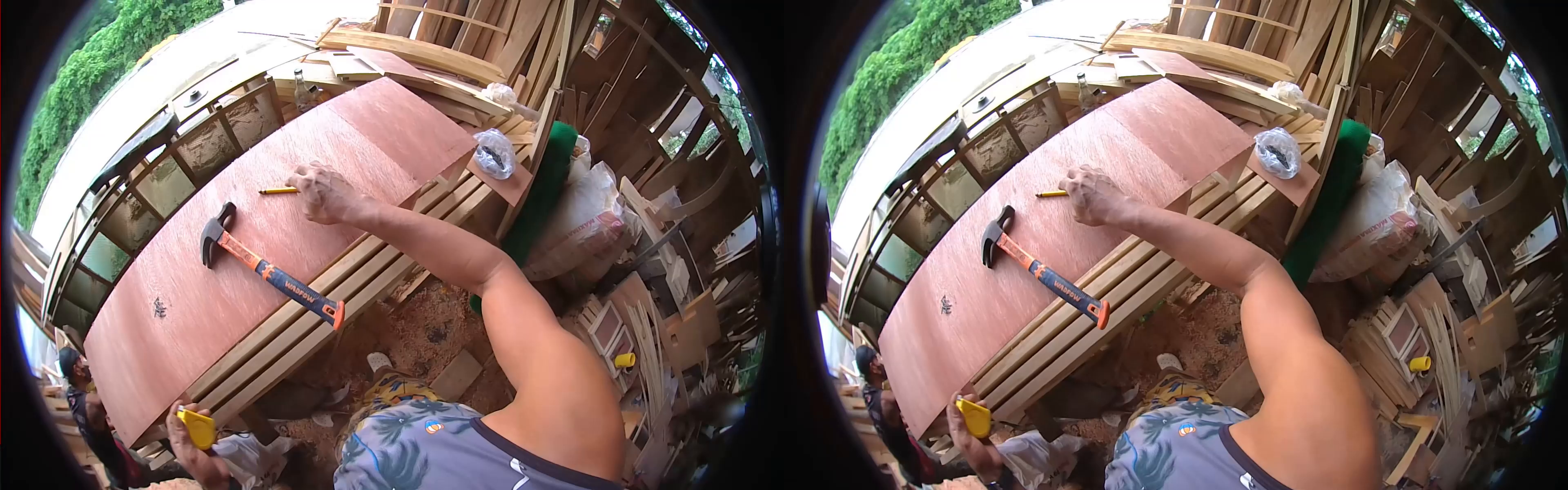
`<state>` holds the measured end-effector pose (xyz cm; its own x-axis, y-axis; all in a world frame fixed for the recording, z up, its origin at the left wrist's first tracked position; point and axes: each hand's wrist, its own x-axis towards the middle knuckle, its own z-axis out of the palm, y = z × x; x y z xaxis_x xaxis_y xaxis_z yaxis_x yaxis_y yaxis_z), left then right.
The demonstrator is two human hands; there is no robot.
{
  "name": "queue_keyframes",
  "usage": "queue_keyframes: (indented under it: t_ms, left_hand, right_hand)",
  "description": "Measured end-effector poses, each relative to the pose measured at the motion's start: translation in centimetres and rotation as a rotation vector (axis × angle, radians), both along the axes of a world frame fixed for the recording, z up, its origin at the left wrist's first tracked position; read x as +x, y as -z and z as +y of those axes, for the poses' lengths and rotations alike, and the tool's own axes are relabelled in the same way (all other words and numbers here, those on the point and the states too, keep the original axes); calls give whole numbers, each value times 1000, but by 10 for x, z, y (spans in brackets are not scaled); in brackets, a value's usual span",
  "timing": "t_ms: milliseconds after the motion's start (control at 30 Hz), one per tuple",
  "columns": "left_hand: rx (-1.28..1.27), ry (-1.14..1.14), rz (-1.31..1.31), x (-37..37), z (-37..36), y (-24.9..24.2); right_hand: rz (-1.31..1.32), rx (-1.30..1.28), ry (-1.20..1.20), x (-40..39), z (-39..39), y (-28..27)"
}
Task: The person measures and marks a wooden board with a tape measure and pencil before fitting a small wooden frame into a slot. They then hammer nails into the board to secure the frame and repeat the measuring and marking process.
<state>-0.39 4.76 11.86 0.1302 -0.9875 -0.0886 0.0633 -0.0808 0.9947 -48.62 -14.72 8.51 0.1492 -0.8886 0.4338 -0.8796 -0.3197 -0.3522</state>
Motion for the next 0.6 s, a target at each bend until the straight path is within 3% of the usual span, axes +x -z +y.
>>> queue_keyframes:
  t_ms: [33, 133, 167, 233, 267, 333, 500, 533, 600]
  left_hand:
    - [-65, 4, -37, 23, -18, 0]
    - [-174, -189, -725, 88, -78, 8]
    - [-179, -199, -730, 97, -92, 8]
    - [-162, -296, -1175, 109, -115, 11]
    - [-166, -304, -1177, 122, -130, 20]
    - [-210, -394, -1484, 142, -148, 39]
    - [-138, -398, -1495, 154, -169, 55]
    - [-121, -387, -1509, 149, -169, 53]
    - [-110, -379, -1519, 145, -164, 52]
  right_hand:
    - [-5, -11, -9, -6, 2, 1]
    - [-55, -65, -17, -23, 4, 7]
    - [-60, -73, -25, -28, 5, 7]
    - [-65, -61, -59, -38, 7, 7]
    - [-89, 43, -66, -42, 10, 2]
    - [-97, 46, -79, -47, 13, 0]
    - [-111, 92, -51, -57, 15, -20]
    - [-99, -32, -57, -67, 6, -15]
    - [-76, -38, 28, -88, -5, -24]
